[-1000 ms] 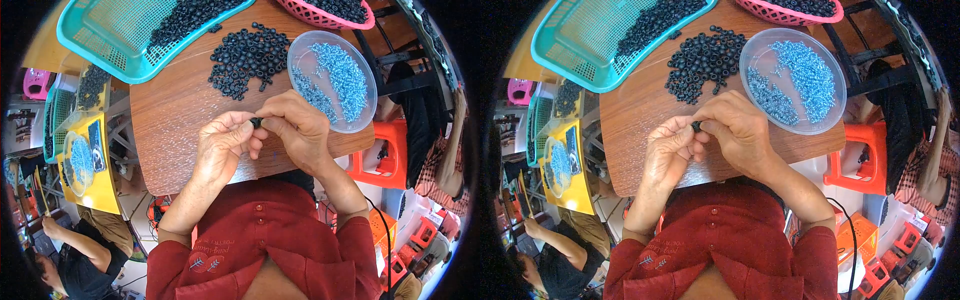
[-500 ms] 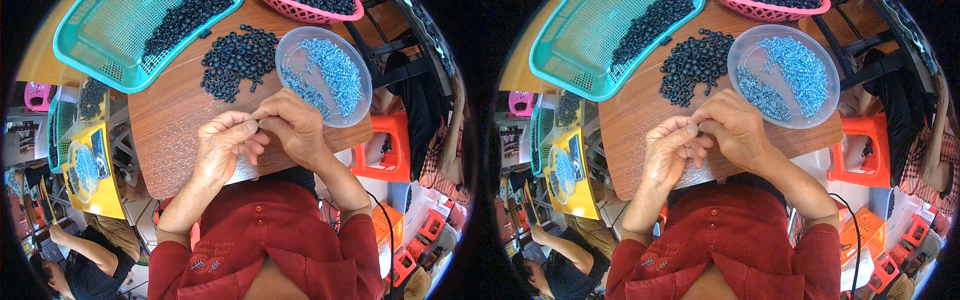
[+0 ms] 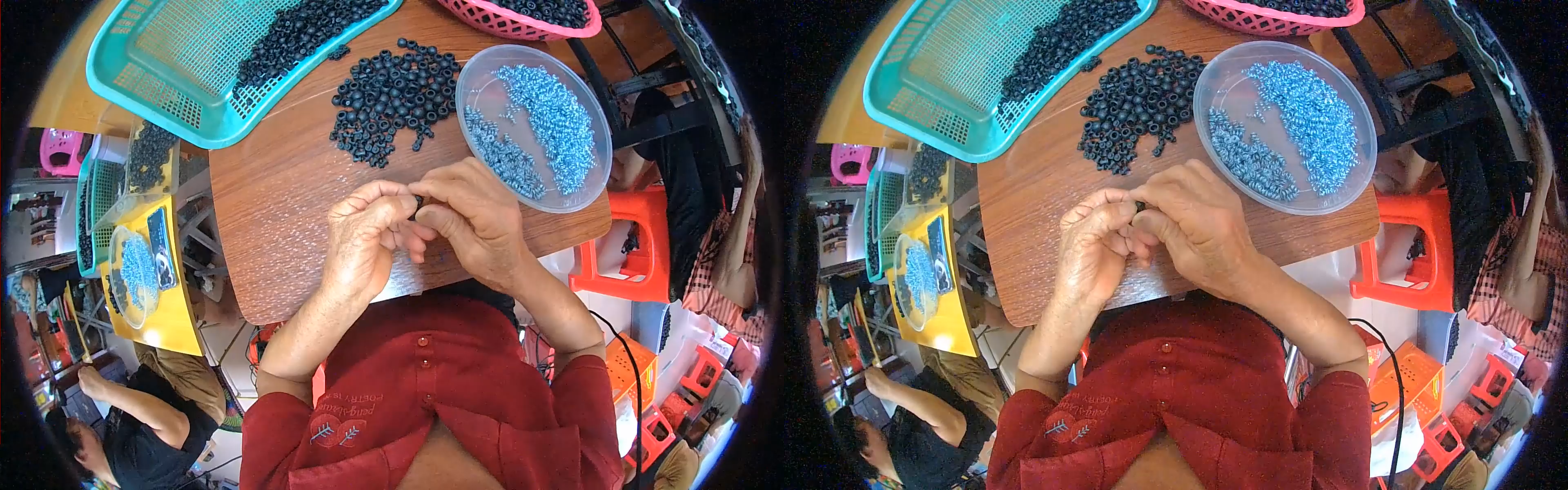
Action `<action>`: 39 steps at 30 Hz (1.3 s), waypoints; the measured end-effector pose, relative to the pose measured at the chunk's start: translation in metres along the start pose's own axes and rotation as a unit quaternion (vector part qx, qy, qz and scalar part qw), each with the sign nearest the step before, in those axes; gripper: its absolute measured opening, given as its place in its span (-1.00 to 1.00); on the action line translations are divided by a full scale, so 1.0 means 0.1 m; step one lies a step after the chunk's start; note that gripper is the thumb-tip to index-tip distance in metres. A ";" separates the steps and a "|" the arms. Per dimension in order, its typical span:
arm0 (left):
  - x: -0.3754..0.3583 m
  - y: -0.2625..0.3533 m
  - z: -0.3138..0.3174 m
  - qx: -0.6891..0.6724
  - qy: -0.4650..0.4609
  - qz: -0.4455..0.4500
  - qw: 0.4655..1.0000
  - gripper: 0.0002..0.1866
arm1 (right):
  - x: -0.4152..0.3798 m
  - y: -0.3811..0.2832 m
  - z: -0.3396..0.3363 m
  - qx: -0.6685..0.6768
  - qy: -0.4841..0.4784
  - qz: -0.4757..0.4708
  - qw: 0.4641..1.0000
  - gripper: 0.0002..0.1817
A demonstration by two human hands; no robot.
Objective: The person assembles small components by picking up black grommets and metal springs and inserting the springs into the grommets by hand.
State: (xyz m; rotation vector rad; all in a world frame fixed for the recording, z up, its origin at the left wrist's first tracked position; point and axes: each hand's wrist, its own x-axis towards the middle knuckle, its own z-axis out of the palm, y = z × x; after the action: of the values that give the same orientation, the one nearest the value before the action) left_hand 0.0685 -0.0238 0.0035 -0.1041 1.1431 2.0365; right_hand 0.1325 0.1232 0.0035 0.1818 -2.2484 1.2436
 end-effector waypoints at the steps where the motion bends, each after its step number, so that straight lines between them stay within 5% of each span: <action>1: 0.02 -0.02 -0.03 -0.001 0.001 0.001 1.000 -0.90 | 0.01 -0.02 0.00 -0.018 -0.014 -0.013 1.000 -0.77; 10: 0.02 -0.06 0.03 0.024 0.025 0.046 0.998 -0.88 | -0.03 0.03 0.12 -0.107 0.003 -0.029 0.994 -0.66; 19: 0.00 -0.12 -0.16 0.079 -0.071 -0.005 0.994 -0.72 | -0.08 0.08 0.11 -0.084 -0.007 -0.006 0.996 -0.66; 39: -0.04 -0.23 -0.10 0.050 -0.008 0.078 0.996 -0.77 | -0.16 0.20 0.25 -0.145 0.010 -0.112 0.983 -0.57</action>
State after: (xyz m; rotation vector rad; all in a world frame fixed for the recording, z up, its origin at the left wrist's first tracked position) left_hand 0.0834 -0.0266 -0.0166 0.0532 1.2754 2.1061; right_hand 0.1281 0.1115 -0.0301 0.3007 -2.2876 0.7877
